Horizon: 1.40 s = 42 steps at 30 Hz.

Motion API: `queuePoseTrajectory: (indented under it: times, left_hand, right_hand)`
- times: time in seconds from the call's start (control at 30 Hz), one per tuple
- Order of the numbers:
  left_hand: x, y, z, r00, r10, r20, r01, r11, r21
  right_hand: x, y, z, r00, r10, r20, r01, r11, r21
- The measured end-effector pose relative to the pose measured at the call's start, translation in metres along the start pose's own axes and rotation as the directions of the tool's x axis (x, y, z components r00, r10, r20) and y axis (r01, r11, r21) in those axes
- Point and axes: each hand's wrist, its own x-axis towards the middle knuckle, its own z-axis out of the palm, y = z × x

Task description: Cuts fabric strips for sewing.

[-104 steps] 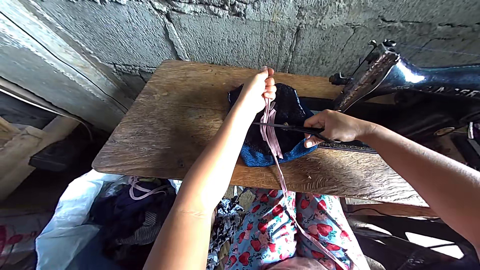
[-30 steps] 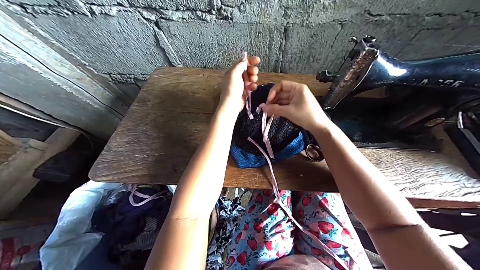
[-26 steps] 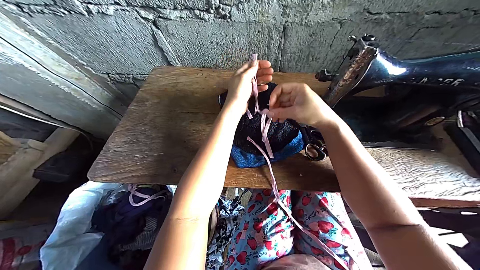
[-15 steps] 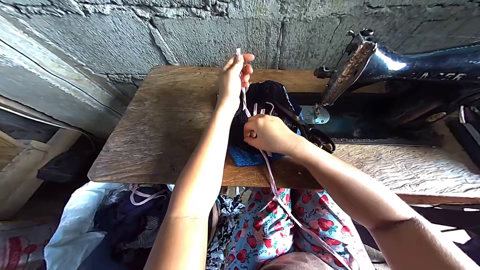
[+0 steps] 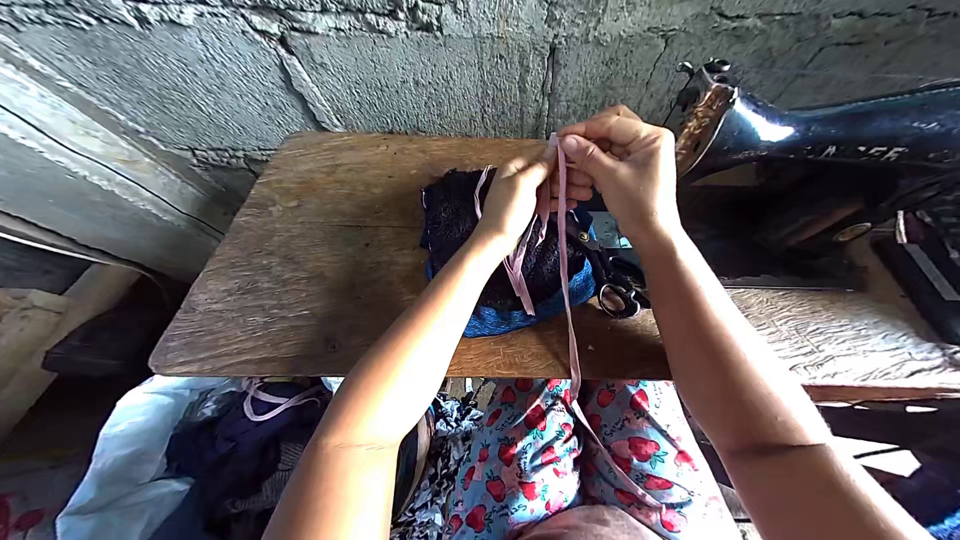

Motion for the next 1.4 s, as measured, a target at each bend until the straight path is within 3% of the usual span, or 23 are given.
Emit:
queuePoseTrajectory:
  times: [0.37, 0.6, 0.67, 0.73, 0.8, 0.87, 0.93, 1.0, 1.07, 1.1, 1.17, 1.23, 1.27, 1.4]
  left_hand:
    - [-0.001, -0.002, 0.001, 0.999, 0.006, 0.035, -0.007, 1.000, 0.007]
    - [0.002, -0.004, 0.000, 0.999, -0.008, 0.037, 0.006, 0.998, 0.060]
    - [0.005, -0.002, -0.003, 0.999, -0.040, -0.005, 0.039, 0.995, -0.090]
    - [0.010, 0.000, -0.010, 0.997, -0.048, -0.063, 0.028, 0.958, -0.285]
    - [0.015, 0.003, -0.018, 0.989, -0.066, -0.134, 0.006, 0.913, -0.408]
    - [0.018, 0.006, -0.024, 0.974, -0.087, -0.211, -0.012, 0.903, -0.430]
    - [0.020, 0.005, -0.030, 0.951, -0.146, -0.274, 0.012, 0.898, -0.439]
    - [0.024, 0.000, -0.033, 0.921, -0.219, -0.321, 0.042, 0.877, -0.479]
    - [0.026, -0.004, -0.039, 0.903, -0.273, -0.331, 0.081, 0.865, -0.495]
    - [0.026, -0.005, -0.041, 0.895, -0.299, -0.332, 0.105, 0.862, -0.496]
    - [0.026, -0.004, -0.046, 0.885, -0.332, -0.326, 0.140, 0.859, -0.493]
    - [0.027, -0.003, -0.046, 0.882, -0.346, -0.320, 0.158, 0.856, -0.492]
    - [0.027, -0.003, -0.046, 0.882, -0.348, -0.318, 0.161, 0.856, -0.491]
    - [0.027, -0.002, -0.046, 0.877, -0.345, -0.334, 0.161, 0.867, -0.471]
  right_hand:
    - [-0.002, 0.005, 0.006, 0.982, 0.176, -0.065, -0.167, 0.979, 0.120]
    - [-0.004, 0.007, 0.014, 0.977, 0.198, -0.083, -0.185, 0.972, 0.145]
    - [-0.006, 0.000, 0.018, 0.941, 0.333, 0.063, -0.337, 0.907, 0.253]
    - [-0.008, -0.007, 0.023, 0.843, 0.454, 0.288, -0.529, 0.797, 0.291]
    - [-0.011, -0.004, 0.024, 0.735, 0.462, 0.497, -0.634, 0.728, 0.260]
    - [-0.014, -0.009, 0.026, 0.675, 0.493, 0.549, -0.689, 0.688, 0.229]
    - [-0.020, -0.016, 0.026, 0.663, 0.509, 0.549, -0.665, 0.738, 0.120]
    - [-0.030, -0.032, 0.016, 0.684, 0.501, 0.530, -0.413, 0.865, -0.284]
    - [-0.051, -0.049, -0.002, 0.734, 0.477, 0.484, -0.083, 0.769, -0.634]
    - [-0.062, -0.055, -0.013, 0.733, 0.512, 0.449, -0.014, 0.670, -0.742]
    - [-0.076, -0.061, -0.032, 0.654, 0.675, 0.341, -0.038, 0.479, -0.877]
    - [-0.085, -0.055, -0.045, 0.584, 0.760, 0.284, -0.098, 0.414, -0.905]
    - [-0.089, -0.051, -0.049, 0.587, 0.762, 0.275, -0.135, 0.427, -0.894]
    - [-0.100, -0.037, -0.056, 0.710, 0.654, 0.262, -0.156, 0.509, -0.847]
